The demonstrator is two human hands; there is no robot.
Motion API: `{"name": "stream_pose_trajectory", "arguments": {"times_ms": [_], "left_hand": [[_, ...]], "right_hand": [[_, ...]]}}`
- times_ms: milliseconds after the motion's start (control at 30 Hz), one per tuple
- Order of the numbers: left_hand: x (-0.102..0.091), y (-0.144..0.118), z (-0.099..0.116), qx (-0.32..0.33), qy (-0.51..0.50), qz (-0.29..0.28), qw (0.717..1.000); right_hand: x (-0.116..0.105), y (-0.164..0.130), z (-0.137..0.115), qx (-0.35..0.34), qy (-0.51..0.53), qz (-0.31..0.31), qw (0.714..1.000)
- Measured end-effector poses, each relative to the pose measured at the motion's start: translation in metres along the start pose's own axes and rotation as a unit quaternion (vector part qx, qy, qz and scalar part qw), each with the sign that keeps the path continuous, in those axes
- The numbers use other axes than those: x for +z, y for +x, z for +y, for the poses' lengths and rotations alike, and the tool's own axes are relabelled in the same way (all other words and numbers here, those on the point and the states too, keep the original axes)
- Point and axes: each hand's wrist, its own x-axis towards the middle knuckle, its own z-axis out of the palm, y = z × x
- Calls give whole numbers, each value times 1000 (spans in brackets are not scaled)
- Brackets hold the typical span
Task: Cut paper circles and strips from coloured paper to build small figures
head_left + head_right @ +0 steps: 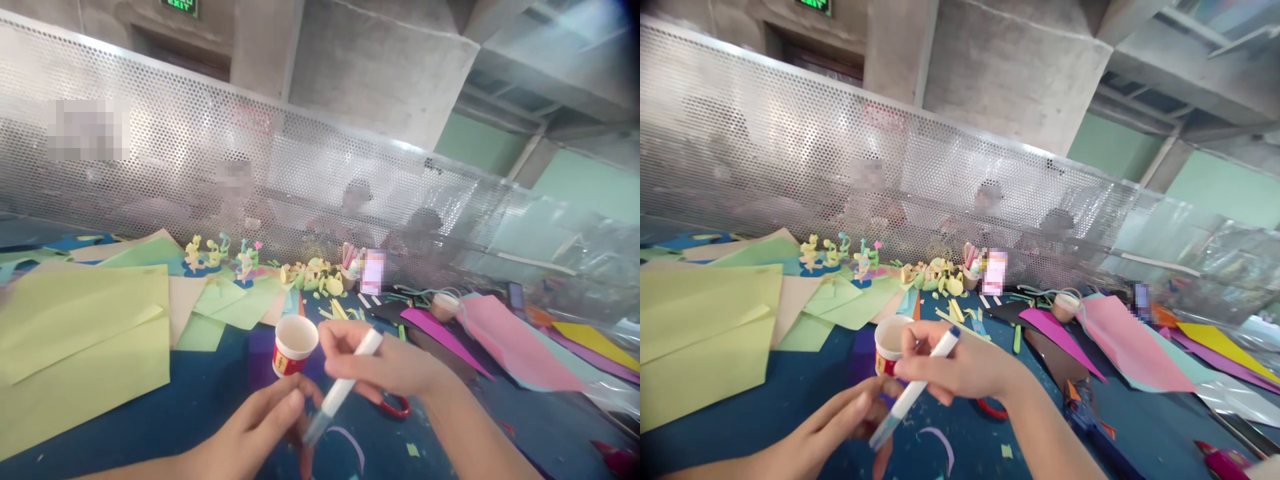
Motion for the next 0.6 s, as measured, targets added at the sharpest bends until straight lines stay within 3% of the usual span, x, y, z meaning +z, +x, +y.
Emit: {"name": "stream_pose_trajectory", "arguments": {"times_ms": [100, 200, 300, 400, 500, 600], "left_hand": [[-1, 0, 1, -24, 74, 16, 997], [-1, -1, -1, 18, 72, -38, 997], [1, -3, 2, -7, -72, -116, 991], [4, -2, 13, -128, -268, -171, 940], [3, 5, 30, -165, -310, -158, 923], [5, 16, 31, -130, -242, -133, 952]], "right_hand": [[-11, -5, 4, -65, 96, 17, 993], [-20, -3, 8, -116, 149, 74, 979], [-26, 1, 9, -139, 177, 158, 961], [-27, 6, 6, -170, 189, 235, 938], [-13, 8, -2, -200, 141, 312, 918], [18, 6, -5, -219, 19, 371, 902]]}}
